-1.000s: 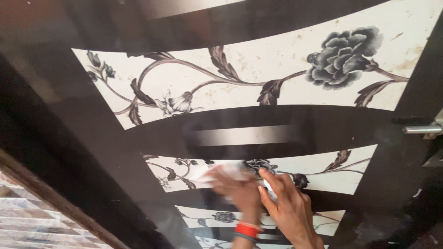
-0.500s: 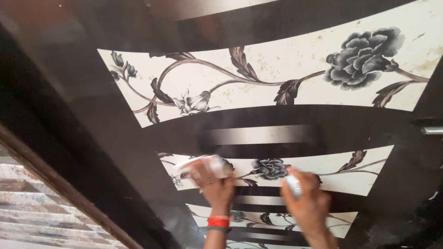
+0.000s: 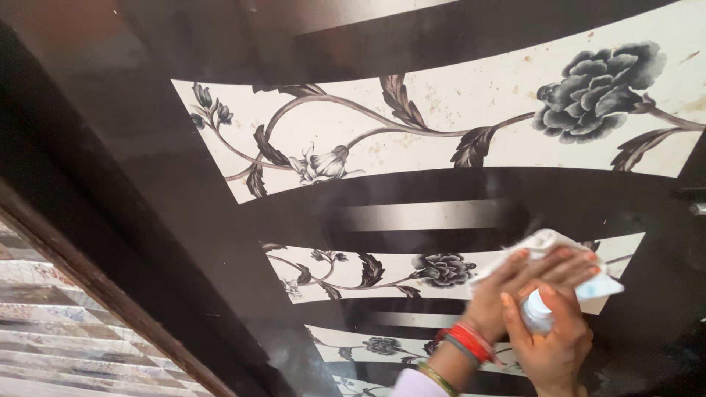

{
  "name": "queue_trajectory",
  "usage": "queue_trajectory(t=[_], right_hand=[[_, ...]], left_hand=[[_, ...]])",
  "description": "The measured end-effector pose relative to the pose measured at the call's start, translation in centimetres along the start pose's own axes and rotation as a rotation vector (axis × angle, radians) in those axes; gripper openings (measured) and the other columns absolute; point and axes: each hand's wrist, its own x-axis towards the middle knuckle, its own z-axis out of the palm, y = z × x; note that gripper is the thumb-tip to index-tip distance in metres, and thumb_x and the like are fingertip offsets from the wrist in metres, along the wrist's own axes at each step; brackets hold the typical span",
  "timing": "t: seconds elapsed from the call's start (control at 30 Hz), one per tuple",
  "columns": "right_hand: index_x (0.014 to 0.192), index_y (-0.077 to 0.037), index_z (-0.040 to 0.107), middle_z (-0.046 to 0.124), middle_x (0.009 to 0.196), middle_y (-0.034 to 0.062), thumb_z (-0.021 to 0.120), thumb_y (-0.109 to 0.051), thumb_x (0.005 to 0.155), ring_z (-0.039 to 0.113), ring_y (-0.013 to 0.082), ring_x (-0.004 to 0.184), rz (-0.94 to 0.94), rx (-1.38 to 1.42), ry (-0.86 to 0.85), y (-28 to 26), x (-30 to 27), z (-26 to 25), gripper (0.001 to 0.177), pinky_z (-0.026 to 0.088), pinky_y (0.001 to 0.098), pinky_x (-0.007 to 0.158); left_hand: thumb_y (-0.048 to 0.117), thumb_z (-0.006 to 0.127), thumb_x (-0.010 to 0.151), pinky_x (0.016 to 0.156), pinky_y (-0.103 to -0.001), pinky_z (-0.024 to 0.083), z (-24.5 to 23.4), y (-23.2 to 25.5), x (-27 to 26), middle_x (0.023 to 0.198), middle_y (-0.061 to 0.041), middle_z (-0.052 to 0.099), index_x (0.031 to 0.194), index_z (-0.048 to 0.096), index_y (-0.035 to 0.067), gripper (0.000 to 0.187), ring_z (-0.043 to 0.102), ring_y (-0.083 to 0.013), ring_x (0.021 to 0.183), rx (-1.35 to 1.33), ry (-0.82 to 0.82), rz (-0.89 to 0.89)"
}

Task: The person sprays a liquid from a small bottle onto a dark surface with a floral pattern and wipes it with a white cloth. The person repeatedly sprays and wipes the same area in a circular motion.

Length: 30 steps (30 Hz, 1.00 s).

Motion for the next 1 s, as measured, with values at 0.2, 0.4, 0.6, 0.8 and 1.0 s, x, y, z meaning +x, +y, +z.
queue_trajectory(t=[0.2,0.4,0.6,0.8,1.0], right_hand=[[0.102,-0.004,0.065,0.069,0.090,0.0103,0.083,-0.015,0.083,0.071,0.0190,0.072,0.199,-0.032,-0.116,-0.4,0.5,0.6,0.028,0.055,0.0317,0.061],[0.116,0.000,0.059,0.068,0.100,0.0122,0.079,-0.017,0.087,0.071,0.0209,0.083,-0.027,0.094,-0.035,-1.0,0.9,2.2,0.040,0.056,0.0324,0.071],[0.107,-0.003,0.062,0.070,0.093,0.0103,0.083,-0.011,0.081,0.071,0.0198,0.082,0.080,-0.014,-0.007,0.8,1.0,-1.4,0.034,0.056,0.0340,0.076],[0.134,-0.005,0.047,0.067,0.101,0.0105,0.077,-0.004,0.093,0.065,0.0112,0.076,0.098,0.280,0.117,1.8,0.7,-2.5,0.051,0.055,0.0222,0.065],[0.138,-0.006,0.045,0.070,0.091,0.0093,0.075,-0.003,0.088,0.070,0.0131,0.077,0.049,0.260,0.051,2.1,2.3,-1.7,0.058,0.058,0.0254,0.064]], left_hand=[[0.042,0.061,0.105,0.134,-0.060,0.011,-13.8,-9.6,-3.8,0.170,-0.013,0.026,0.161,0.031,0.020,0.067,0.018,-0.0406,0.160,0.818,0.671,-0.205],[0.024,0.050,0.111,0.137,-0.060,0.008,-12.4,-9.9,-5.2,0.174,-0.021,0.026,0.162,0.019,-0.009,0.068,0.019,-0.0396,0.165,0.613,0.915,-0.631],[0.039,0.052,0.109,0.124,-0.036,0.036,1.8,0.5,-0.4,0.152,-0.008,0.059,0.147,0.055,0.015,0.045,0.048,-0.0225,0.143,-0.260,0.050,-0.148],[0.039,0.067,0.098,0.131,-0.057,0.025,-7.4,-0.3,10.4,0.171,-0.005,0.034,0.166,0.028,0.019,0.081,0.029,-0.0246,0.163,0.461,0.384,0.137],[0.035,0.055,0.109,0.132,-0.058,0.000,-21.3,-6.8,3.7,0.178,-0.010,0.011,0.168,0.024,0.024,0.068,0.011,-0.0401,0.166,0.709,0.850,-0.588]])
